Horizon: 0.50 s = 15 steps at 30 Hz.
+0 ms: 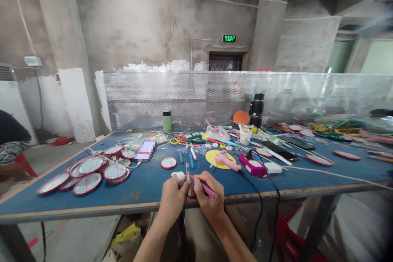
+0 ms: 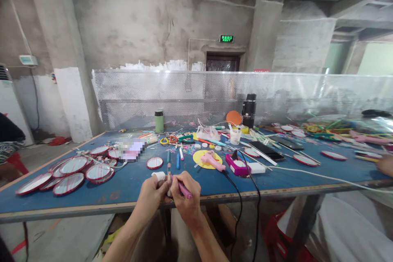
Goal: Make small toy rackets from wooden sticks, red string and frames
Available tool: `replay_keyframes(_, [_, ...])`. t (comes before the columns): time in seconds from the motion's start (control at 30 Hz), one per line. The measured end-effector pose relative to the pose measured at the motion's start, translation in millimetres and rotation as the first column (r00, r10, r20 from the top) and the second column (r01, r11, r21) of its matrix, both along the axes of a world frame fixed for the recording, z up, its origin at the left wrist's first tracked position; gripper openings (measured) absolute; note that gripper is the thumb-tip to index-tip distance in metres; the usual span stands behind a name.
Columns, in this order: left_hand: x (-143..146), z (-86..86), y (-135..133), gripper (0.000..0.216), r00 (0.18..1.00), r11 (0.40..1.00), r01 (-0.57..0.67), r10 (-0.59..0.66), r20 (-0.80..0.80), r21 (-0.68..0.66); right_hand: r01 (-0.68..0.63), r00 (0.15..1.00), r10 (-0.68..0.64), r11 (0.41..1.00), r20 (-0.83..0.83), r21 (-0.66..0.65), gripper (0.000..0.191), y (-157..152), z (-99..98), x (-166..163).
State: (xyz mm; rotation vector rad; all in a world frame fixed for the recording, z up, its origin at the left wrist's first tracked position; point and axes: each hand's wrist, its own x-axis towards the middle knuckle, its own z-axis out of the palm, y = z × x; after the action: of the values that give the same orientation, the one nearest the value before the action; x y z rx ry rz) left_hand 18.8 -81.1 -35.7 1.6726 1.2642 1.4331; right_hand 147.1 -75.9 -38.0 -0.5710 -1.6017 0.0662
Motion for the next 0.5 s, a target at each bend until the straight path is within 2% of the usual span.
replay_keyframes(0.5, [-0.7,-2.3,0.9,0.034,0.999,0.999,-0.03,0.031,-0.024,0.012,0.003,1.0,-0.003,1.0,0.002,0.001,0.015,-0.2,-0.5,-1.0])
